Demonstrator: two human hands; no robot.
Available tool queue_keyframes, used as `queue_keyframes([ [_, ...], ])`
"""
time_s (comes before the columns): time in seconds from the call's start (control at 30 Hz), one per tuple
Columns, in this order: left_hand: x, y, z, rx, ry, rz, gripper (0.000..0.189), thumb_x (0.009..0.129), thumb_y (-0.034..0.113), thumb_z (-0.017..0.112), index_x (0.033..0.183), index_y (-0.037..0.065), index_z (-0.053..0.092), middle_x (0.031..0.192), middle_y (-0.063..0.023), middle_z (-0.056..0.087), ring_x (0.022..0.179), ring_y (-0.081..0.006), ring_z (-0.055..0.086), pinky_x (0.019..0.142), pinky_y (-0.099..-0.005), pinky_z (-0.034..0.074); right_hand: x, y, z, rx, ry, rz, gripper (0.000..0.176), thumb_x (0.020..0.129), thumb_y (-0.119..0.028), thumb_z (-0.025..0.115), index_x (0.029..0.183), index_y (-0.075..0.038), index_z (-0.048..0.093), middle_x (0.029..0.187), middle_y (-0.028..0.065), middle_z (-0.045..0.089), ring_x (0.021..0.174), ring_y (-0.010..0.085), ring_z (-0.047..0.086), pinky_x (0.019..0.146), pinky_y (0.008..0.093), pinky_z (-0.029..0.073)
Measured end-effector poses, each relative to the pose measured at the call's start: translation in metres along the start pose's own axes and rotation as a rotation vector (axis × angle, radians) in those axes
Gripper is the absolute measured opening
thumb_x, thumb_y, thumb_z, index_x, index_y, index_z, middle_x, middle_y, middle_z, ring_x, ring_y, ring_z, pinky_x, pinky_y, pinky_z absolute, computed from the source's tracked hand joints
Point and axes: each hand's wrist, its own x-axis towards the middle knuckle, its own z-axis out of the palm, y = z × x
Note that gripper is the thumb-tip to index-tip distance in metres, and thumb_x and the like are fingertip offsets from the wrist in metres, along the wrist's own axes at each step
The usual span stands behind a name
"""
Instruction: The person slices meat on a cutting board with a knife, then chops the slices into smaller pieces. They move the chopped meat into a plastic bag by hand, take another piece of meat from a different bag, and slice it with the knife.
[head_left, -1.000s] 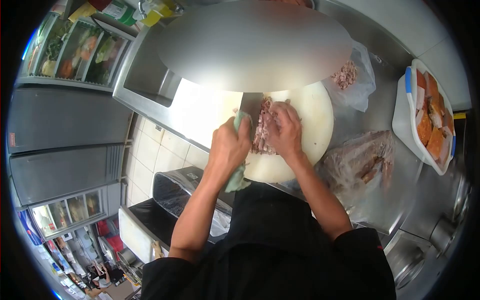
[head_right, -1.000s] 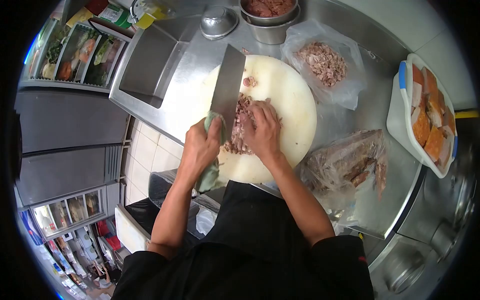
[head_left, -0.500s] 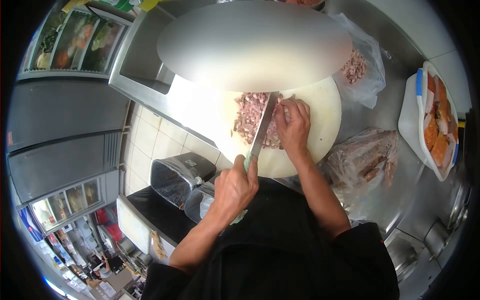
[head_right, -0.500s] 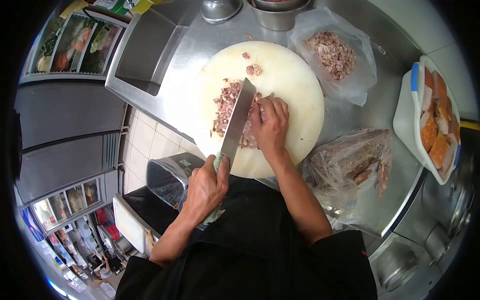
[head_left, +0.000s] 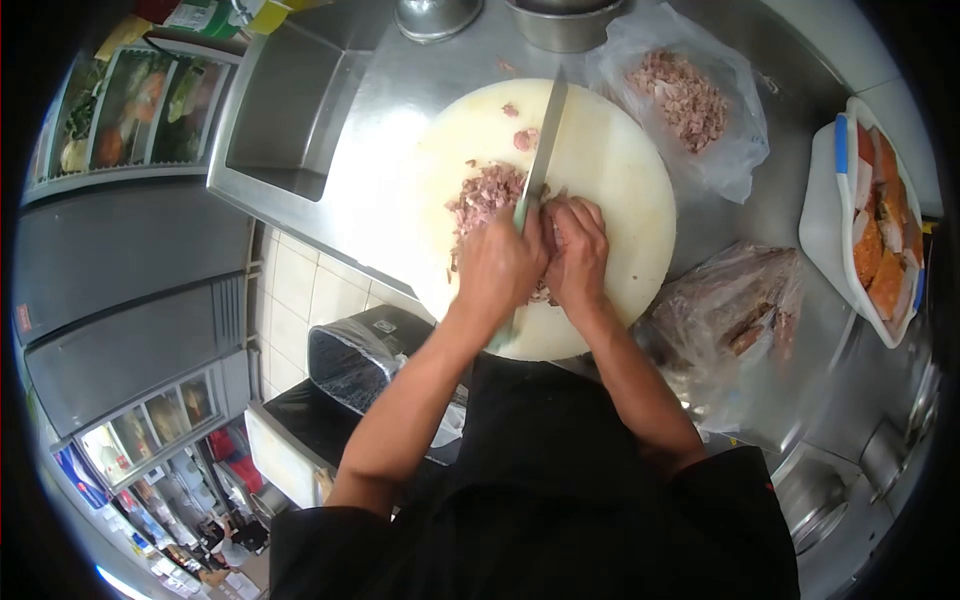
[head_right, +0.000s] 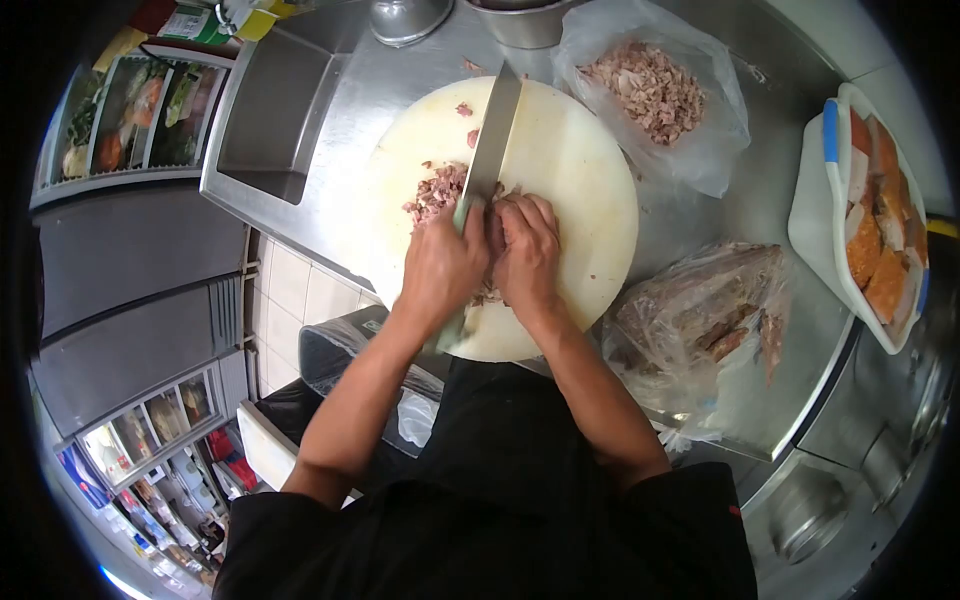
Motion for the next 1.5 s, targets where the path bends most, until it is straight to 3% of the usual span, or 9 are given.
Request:
queue_keyframes([
  [0.07,0.019,0.003,0.000,-0.029,0.035,0.053,0.039,0.100,0.028,0.053,0.094,-0.007,0.066,0.078,-0.0373,0.062,0.080,-0.0522,0.064,0.074,-0.0535,0.052,-0.001,-0.003,-0.007,0.018,-0.048,0.015,0.021,0.083,0.005,0.061,0.103,0.002,0.065,0.104,0.0201,0.067,0.100,0.0419,0.060,0.090,0.0470,0.049],
  [0.17,0.025,0.013,-0.021,0.011,0.060,0.049,0.041,0.100,0.030,0.052,0.098,-0.008,0.067,0.081,-0.0361,0.064,0.083,-0.0507,0.065,0.075,-0.0512,0.052,-0.008,0.004,-0.005,0.001,-0.060,-0.016,0.021,0.086,0.004,0.058,0.106,0.003,0.064,0.104,0.0221,0.065,0.101,0.0423,0.059,0.090,0.0475,0.049],
  [0.27,-0.022,0.014,-0.048,-0.085,0.015,-0.029,0.035,0.100,0.026,0.052,0.099,-0.007,0.064,0.073,-0.0344,0.063,0.073,-0.0534,0.063,0.070,-0.0578,0.050,-0.006,-0.003,-0.004,0.041,0.018,0.021,0.017,0.089,0.001,0.058,0.105,0.002,0.063,0.105,0.0213,0.063,0.099,0.0407,0.059,0.088,0.0472,0.049],
  [0.53,-0.107,0.007,-0.056,0.053,-0.090,-0.151,0.034,0.100,0.027,0.056,0.088,-0.004,0.058,0.064,-0.0331,0.059,0.066,-0.0544,0.061,0.062,-0.0591,0.049,-0.010,0.000,0.000,0.044,0.037,0.023,0.013,0.087,0.000,0.061,0.101,0.000,0.062,0.106,0.0184,0.062,0.095,0.0381,0.059,0.086,0.0461,0.049],
  [0.73,-0.135,-0.004,-0.055,0.082,-0.140,-0.170,0.030,0.100,0.025,0.057,0.091,-0.004,0.058,0.062,-0.0326,0.059,0.063,-0.0540,0.060,0.059,-0.0592,0.049,-0.009,0.000,0.001,0.026,0.048,0.045,0.011,0.084,0.002,0.063,0.095,0.000,0.063,0.101,0.0163,0.063,0.093,0.0364,0.060,0.083,0.0443,0.050],
  [0.9,-0.120,-0.020,-0.034,0.087,-0.177,-0.136,0.029,0.099,0.025,0.058,0.095,-0.004,0.060,0.064,-0.0328,0.060,0.063,-0.0532,0.061,0.060,-0.0587,0.050,-0.012,0.002,0.002,0.014,-0.001,0.044,0.009,0.084,0.001,0.063,0.093,0.000,0.063,0.098,0.0160,0.063,0.092,0.0365,0.060,0.083,0.0449,0.051],
  [1.2,0.023,0.020,0.003,-0.004,0.023,0.048,0.041,0.100,0.029,0.053,0.094,-0.010,0.066,0.076,-0.0379,0.062,0.077,-0.0539,0.063,0.070,-0.0544,0.051,-0.011,0.000,-0.008,0.050,-0.073,0.034,0.024,0.084,0.002,0.064,0.108,0.004,0.063,0.109,0.0244,0.063,0.102,0.0427,0.059,0.093,0.0457,0.050],
  [1.43,-0.047,0.022,-0.049,-0.040,-0.011,-0.064,0.035,0.101,0.027,0.053,0.101,-0.006,0.064,0.072,-0.0339,0.063,0.076,-0.0534,0.064,0.071,-0.0571,0.051,-0.014,0.002,-0.020,0.138,-0.024,0.077,0.021,0.086,0.002,0.064,0.107,0.003,0.064,0.107,0.0223,0.064,0.099,0.0410,0.061,0.089,0.0465,0.051],
  [1.5,-0.073,0.020,-0.052,-0.023,-0.035,-0.089,0.034,0.100,0.027,0.054,0.099,-0.005,0.063,0.071,-0.0339,0.063,0.074,-0.0538,0.063,0.069,-0.0578,0.051,-0.012,0.000,-0.019,0.127,0.007,0.065,0.018,0.086,0.004,0.065,0.103,0.001,0.067,0.103,0.0176,0.067,0.096,0.0381,0.063,0.083,0.0433,0.053],
])
